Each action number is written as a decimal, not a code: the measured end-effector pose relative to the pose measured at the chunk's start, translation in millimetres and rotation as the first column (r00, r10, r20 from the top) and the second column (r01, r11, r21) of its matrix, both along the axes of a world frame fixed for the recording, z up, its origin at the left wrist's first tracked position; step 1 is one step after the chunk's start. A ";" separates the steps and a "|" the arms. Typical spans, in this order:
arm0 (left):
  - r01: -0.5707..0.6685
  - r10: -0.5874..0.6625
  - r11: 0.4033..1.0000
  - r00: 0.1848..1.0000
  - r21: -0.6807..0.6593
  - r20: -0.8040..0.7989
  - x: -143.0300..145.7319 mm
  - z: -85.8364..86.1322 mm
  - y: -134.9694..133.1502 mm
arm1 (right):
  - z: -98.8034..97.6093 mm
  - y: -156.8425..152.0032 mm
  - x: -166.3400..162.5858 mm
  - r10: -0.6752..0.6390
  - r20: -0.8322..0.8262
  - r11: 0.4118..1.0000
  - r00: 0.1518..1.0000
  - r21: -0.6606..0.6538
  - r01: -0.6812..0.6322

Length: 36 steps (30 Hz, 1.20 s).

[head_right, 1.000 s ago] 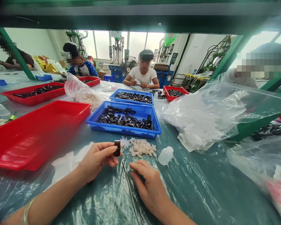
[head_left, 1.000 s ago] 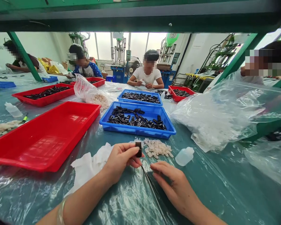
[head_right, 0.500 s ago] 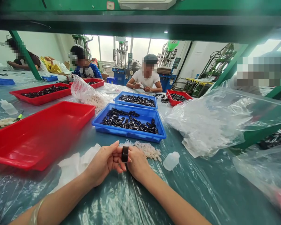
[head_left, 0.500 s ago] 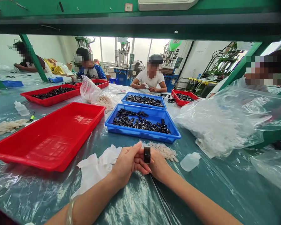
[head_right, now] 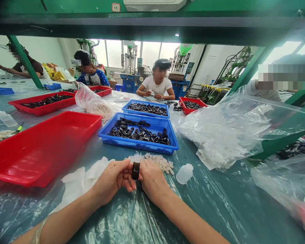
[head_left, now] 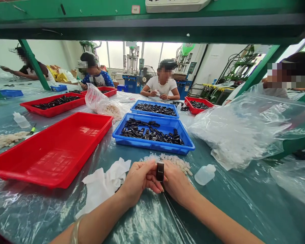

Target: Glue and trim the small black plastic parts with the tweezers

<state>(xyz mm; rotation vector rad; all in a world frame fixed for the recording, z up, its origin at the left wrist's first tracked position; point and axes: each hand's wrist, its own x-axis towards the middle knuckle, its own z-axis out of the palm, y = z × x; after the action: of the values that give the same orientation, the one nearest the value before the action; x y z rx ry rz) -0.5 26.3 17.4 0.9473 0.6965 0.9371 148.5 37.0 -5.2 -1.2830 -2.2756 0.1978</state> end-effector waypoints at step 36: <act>0.322 -0.227 0.929 0.885 0.182 -0.408 10.1 -3.8 -26.4 | 17.1 -72.6 31.4 -0.134 -0.759 0.972 0.637 -0.227 -0.066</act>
<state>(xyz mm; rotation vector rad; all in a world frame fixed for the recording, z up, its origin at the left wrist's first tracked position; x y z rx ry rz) 9.6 -0.1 13.7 1.4351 0.7545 0.5939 180.0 -35.6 11.9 -1.0475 -1.4908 0.8591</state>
